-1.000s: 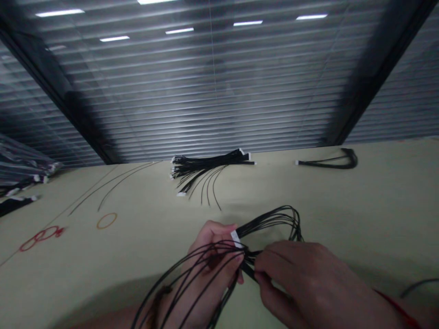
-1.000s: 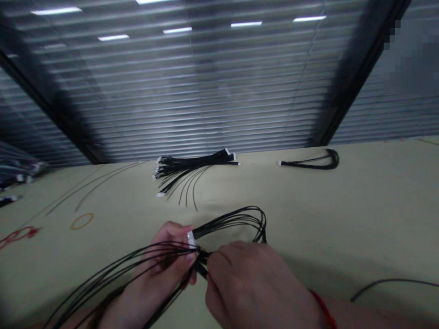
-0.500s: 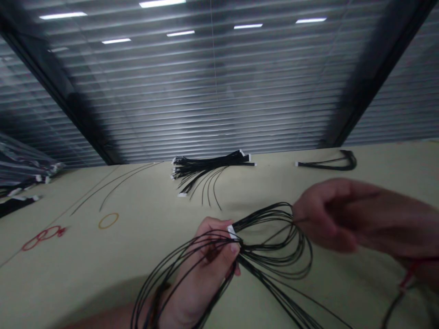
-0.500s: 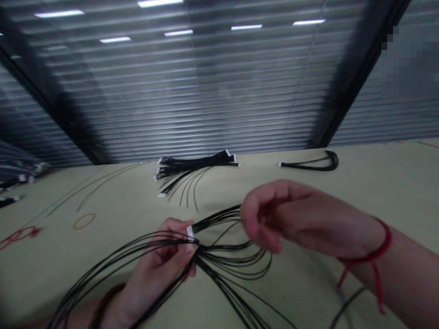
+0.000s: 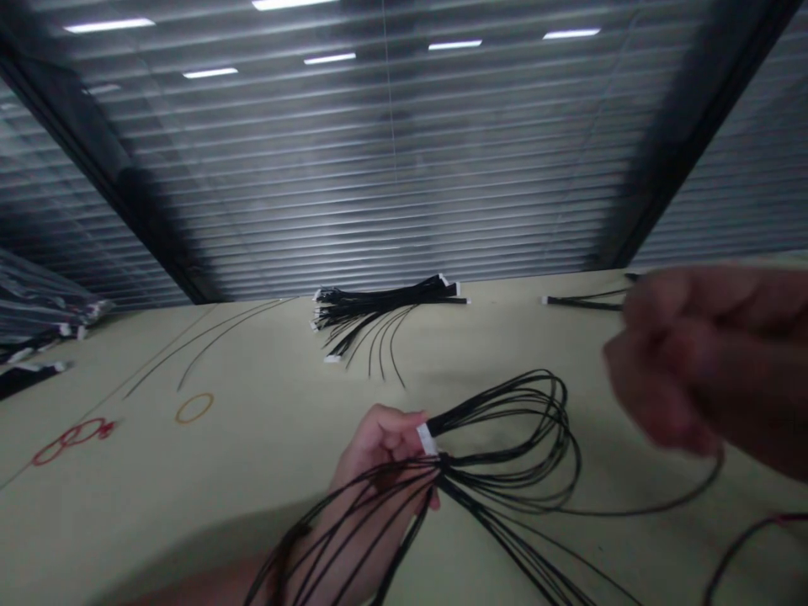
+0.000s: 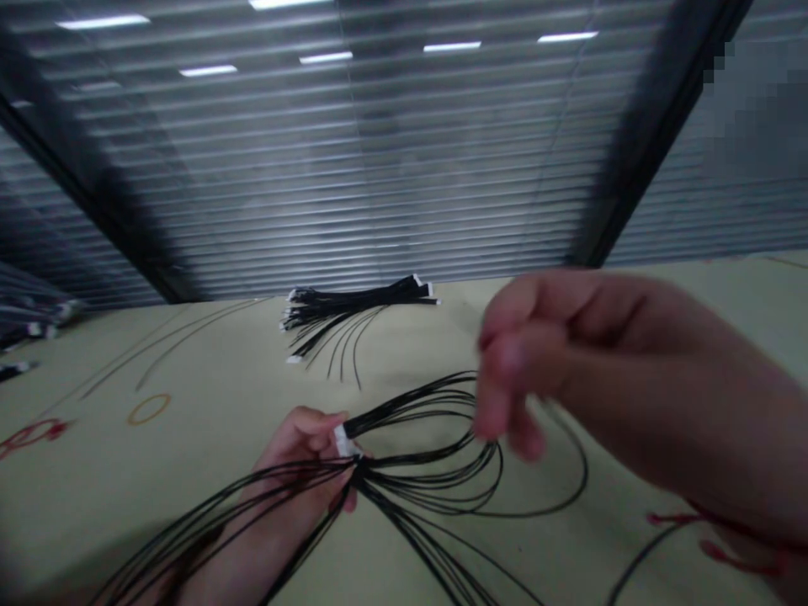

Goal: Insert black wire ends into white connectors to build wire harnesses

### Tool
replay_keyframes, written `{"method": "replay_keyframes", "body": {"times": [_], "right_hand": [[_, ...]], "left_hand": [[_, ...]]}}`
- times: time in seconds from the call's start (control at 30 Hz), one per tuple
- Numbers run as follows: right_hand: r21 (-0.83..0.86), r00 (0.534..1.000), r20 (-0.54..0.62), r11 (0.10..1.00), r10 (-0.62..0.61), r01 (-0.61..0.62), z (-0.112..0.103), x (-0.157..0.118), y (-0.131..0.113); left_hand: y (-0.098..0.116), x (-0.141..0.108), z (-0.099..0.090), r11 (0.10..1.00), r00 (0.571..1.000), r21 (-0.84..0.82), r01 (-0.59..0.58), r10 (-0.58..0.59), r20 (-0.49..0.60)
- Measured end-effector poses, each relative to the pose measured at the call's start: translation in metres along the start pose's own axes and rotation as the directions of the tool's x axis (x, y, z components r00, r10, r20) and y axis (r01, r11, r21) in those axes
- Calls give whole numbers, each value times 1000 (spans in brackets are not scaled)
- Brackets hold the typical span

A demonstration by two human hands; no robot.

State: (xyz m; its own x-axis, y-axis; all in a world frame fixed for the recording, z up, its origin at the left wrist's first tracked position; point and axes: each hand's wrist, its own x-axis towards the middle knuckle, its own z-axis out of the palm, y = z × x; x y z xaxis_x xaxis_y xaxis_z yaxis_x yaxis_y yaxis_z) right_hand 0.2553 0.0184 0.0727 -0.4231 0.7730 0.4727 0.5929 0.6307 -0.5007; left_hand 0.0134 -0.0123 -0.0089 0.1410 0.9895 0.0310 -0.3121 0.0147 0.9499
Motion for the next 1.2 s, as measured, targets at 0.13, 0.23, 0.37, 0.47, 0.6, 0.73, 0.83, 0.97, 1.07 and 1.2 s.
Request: {"method": "replay_keyframes", "body": {"times": [0.13, 0.23, 0.37, 0.47, 0.6, 0.73, 0.83, 0.97, 1.07, 1.2], "right_hand": [[35, 991, 129, 999, -34, 29, 37, -10, -30], [-78, 990, 77, 989, -117, 123, 54, -14, -35], [-118, 987, 31, 980, -156, 159, 60, -17, -32], [-165, 983, 36, 969, -180, 183, 61, -18, -31], [-163, 981, 39, 968, -189, 193, 62, -18, -32], [-129, 980, 86, 973, -180, 190, 61, -18, -33], [-127, 977, 106, 971, -188, 200, 60, -19, -33], [-141, 970, 136, 965, -204, 223, 61, -21, -35], [-134, 965, 145, 963, -216, 236, 61, -23, -36], [-124, 984, 111, 981, -138, 152, 63, -25, -36]], "left_hand": [[-9, 1, -3, 980, 989, -196, -30, 57, 137], [-16, 0, -2, 960, 990, -277, -24, 61, 124], [-17, -5, 5, 954, 997, -300, -12, 35, 71], [-16, -7, 8, 955, 992, -292, -57, 86, 87], [-16, -7, 8, 954, 988, -293, -69, 105, 110], [-16, -8, 4, 969, 987, -235, -71, 103, 127], [-17, -8, 0, 982, 985, -176, -69, 95, 146], [-19, -6, -5, 987, 979, -130, -98, 119, 164], [-21, -5, -8, 988, 965, -78, -131, 145, 220], [-19, -7, -12, 982, 947, 13, -190, 180, 265]]}}
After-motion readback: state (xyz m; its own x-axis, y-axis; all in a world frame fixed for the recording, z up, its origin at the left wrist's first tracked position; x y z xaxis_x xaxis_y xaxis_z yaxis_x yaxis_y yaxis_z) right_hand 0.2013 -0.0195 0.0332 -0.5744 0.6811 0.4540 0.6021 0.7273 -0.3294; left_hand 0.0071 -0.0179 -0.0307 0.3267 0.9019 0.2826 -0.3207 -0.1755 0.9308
